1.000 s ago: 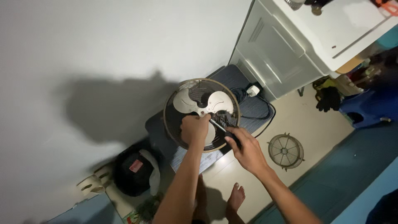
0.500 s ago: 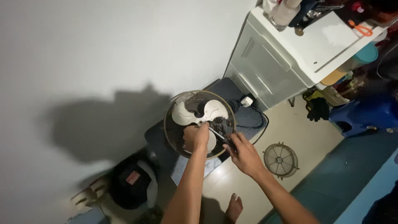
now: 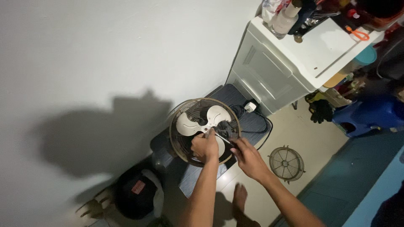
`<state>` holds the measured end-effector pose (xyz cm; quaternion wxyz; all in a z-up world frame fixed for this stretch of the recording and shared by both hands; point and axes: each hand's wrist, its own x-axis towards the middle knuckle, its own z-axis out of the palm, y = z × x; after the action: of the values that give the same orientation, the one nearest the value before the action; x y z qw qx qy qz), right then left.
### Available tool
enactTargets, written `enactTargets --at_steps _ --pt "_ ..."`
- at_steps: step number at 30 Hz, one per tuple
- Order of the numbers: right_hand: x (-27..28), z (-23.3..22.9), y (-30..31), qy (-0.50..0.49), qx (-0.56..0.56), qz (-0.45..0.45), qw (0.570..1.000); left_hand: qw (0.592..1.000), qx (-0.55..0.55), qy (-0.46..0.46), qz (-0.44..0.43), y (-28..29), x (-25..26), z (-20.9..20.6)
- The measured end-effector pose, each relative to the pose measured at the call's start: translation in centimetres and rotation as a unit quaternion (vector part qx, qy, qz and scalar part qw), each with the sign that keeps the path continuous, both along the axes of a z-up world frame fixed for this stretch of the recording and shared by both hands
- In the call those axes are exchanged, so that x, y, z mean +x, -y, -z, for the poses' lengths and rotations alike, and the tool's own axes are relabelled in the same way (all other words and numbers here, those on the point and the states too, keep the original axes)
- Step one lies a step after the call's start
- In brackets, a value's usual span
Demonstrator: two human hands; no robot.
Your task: The person disassembles a small table fan by first removing the front grille, then using a screwdriver to loosen the central nut and remove the fan blades, and finally detaching the rear grille.
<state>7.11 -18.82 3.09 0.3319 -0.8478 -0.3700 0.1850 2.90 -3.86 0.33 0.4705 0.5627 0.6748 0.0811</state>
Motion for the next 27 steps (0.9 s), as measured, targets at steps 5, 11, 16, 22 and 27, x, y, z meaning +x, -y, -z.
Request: enactTargets --at_steps 5,11,16,22,27 --pt "0.9 -0.3 0.3 -0.018 -0.017 -0.012 1.000 0.999 -0.014 -0.010 -0.045 0.6 0.8 0.3" --pt "3.2 -1.4 0.3 -0.011 -0.008 -0.059 0.998 0.997 -0.023 -0.023 -0.064 1.1 1.6 -2.1" --pt "5.2 -1.1 0.3 0.002 -0.087 -0.063 0.994 0.993 -0.073 -0.043 -0.088 1.5 2.5 -3.2" --pt "8.1 0.3 1.6 -0.084 -0.176 -0.034 0.980 0.994 -0.088 -0.055 -0.033 0.9 1.9 -2.8" --pt "9.9 2.7 0.3 -0.186 -0.111 -0.043 0.975 0.991 -0.130 -0.004 0.001 -1.9 0.4 -0.4"
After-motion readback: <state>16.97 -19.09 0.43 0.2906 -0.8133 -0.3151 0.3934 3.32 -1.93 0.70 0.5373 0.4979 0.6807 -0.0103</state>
